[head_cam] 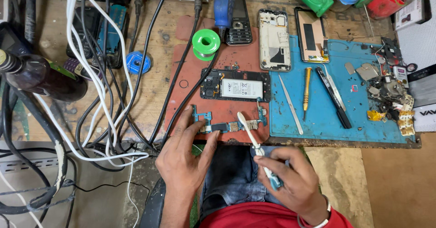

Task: The person works at a cluttered repair bench on a disassembled smartphone. They hold the phone chassis with its battery, pry at the board with a spudger, use a screwdriver on the device, lift out the motherboard, and clean the board and chassis with a brush.

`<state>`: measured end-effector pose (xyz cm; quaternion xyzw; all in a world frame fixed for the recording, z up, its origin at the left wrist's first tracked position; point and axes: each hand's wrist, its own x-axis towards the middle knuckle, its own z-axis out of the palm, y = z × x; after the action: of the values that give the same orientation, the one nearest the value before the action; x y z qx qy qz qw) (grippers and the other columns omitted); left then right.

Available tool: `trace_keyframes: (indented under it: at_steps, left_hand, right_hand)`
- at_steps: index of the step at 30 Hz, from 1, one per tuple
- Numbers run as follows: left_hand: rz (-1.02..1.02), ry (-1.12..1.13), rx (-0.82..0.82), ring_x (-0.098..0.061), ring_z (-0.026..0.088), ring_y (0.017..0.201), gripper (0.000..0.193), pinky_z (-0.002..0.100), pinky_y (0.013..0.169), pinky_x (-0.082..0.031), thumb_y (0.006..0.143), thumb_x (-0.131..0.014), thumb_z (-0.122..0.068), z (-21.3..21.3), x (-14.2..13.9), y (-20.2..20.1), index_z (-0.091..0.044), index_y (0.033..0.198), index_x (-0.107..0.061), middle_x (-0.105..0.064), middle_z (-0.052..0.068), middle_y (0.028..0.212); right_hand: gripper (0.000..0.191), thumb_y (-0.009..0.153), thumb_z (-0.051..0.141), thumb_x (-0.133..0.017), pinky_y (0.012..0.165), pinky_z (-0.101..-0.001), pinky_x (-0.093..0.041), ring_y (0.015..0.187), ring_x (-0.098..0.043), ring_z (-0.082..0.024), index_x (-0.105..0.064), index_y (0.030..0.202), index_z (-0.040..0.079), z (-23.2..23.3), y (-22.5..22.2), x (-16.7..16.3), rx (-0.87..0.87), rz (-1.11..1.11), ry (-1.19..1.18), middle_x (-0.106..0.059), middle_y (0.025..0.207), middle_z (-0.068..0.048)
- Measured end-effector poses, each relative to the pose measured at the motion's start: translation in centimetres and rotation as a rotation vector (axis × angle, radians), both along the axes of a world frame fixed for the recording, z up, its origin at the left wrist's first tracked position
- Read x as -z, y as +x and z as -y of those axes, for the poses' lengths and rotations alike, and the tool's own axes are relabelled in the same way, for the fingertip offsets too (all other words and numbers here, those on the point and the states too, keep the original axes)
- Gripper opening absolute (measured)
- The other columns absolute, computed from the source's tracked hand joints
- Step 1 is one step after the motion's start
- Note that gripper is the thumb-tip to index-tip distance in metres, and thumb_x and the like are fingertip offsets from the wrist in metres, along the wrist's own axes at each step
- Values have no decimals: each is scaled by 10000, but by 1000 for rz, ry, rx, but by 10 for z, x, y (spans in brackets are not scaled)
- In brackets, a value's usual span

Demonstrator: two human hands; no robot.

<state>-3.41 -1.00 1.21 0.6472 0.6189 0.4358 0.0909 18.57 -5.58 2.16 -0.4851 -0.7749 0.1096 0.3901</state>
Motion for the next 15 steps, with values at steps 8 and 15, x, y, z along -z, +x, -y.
trace_keyframes:
  at_steps: [8,15]
  left_hand:
    - [1,9,2,-763,246,1020,325,328,815,-604,795,-886,-238,0,0,0,-79,1043,-748,-702,141,1315]
    - [-4,-3,2,-757,263,999,338,337,789,-601,769,-881,-243,-2,-1,0,-81,1035,-750,-697,153,1305]
  right_hand:
    - [408,805,67,-764,648,-357,-511,735,-632,-213,-696,1202,5,-11,-9,10,-107,78,43,-611,853,-70]
    - [393,835,60,-741,702,-340,-555,822,-695,-217,-685,1223,38,-12,-11,14,-63,7,-12,-690,999,-100]
